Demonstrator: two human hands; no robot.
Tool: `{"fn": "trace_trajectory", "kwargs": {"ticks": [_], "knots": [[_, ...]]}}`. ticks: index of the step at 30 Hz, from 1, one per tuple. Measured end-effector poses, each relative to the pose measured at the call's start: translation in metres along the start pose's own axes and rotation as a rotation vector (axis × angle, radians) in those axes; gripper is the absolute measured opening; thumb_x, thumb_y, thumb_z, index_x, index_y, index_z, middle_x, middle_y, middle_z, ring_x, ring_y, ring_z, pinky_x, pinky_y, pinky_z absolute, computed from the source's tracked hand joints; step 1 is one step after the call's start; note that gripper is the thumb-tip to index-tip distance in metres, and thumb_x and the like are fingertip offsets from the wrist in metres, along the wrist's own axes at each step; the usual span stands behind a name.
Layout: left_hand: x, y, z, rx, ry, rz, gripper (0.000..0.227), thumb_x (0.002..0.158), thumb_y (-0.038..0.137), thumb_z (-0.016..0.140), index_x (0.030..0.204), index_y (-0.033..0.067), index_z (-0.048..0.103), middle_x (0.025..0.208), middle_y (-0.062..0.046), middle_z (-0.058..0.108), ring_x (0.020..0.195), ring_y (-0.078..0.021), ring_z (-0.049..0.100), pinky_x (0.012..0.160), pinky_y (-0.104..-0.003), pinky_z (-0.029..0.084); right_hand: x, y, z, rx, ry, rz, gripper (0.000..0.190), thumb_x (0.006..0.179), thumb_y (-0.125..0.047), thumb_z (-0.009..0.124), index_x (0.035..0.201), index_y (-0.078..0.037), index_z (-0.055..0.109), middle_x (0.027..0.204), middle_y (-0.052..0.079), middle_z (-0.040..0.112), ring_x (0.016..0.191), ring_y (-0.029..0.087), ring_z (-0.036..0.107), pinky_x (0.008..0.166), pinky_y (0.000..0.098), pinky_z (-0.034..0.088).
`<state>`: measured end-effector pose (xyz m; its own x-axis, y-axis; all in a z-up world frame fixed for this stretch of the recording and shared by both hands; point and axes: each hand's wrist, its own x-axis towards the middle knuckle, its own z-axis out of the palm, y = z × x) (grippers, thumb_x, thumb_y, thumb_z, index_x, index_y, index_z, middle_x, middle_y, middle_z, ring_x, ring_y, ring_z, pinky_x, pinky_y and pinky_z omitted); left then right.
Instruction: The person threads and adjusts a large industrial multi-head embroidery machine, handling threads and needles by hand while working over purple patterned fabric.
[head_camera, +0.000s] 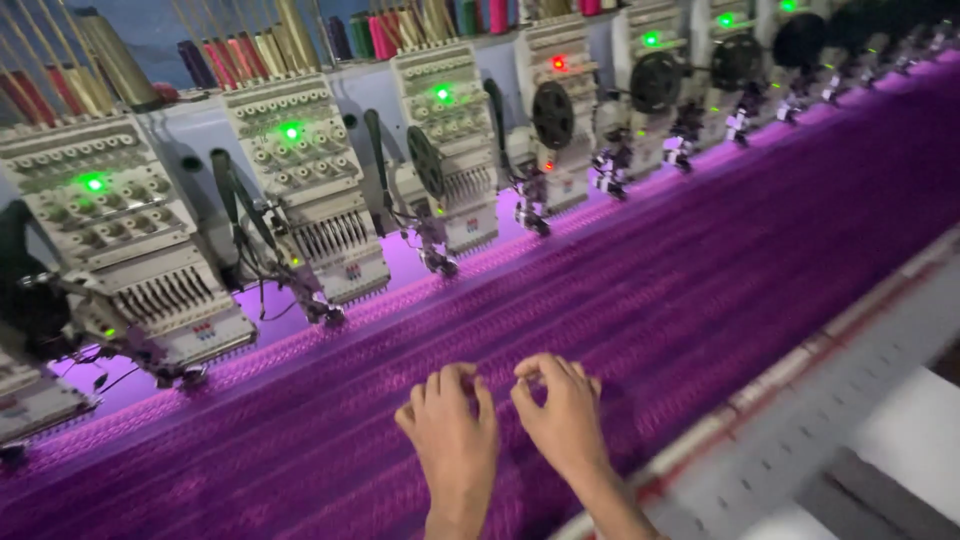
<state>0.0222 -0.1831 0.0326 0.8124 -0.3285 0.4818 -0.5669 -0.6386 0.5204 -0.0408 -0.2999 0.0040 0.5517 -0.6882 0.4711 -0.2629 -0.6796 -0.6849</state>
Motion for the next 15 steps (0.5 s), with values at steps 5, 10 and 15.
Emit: {"fn": "trace_trajectory", "kwargs": {"ticks": [5, 10, 15], "knots": [[-0.076, 0.087, -0.084, 0.029, 0.045, 0.042, 0.024, 0.089, 0.032, 0.066, 0.111, 0.0225, 0.066, 0.109, -0.002, 0.069, 0.105, -0.0303, 0.058, 0.092, -0.053, 0.039, -0.070, -0.042, -0.127, -0.142, 0.134, -0.069, 0.017, 0.077, -0.028, 0.069, 0.094, -0.028, 0.069, 0.095, -0.010, 0.074, 0.095, 0.026, 0.064, 0.086, 0.0466, 0.040], [-0.159, 0.183, -0.127, 0.001, 0.121, 0.144, 0.035, 0.083, 0.035, 0.068, 0.115, 0.0221, 0.065, 0.110, -0.003, 0.068, 0.106, -0.0314, 0.058, 0.090, -0.053, 0.040, -0.126, -0.046, -0.269, -0.222, 0.195, -0.118, 0.017, 0.078, -0.029, 0.070, 0.095, -0.026, 0.068, 0.097, -0.009, 0.073, 0.095, 0.025, 0.063, 0.088, 0.0461, 0.040], [-0.256, 0.289, -0.132, -0.127, 0.097, 0.211, 0.039, 0.081, 0.031, 0.071, 0.118, 0.0210, 0.063, 0.113, -0.003, 0.068, 0.110, -0.0304, 0.058, 0.091, -0.051, 0.039, -0.177, 0.002, -0.406, -0.329, 0.212, -0.081, 0.021, 0.076, -0.036, 0.070, 0.096, -0.029, 0.069, 0.095, -0.010, 0.073, 0.098, 0.025, 0.063, 0.088, 0.0475, 0.039]]}}
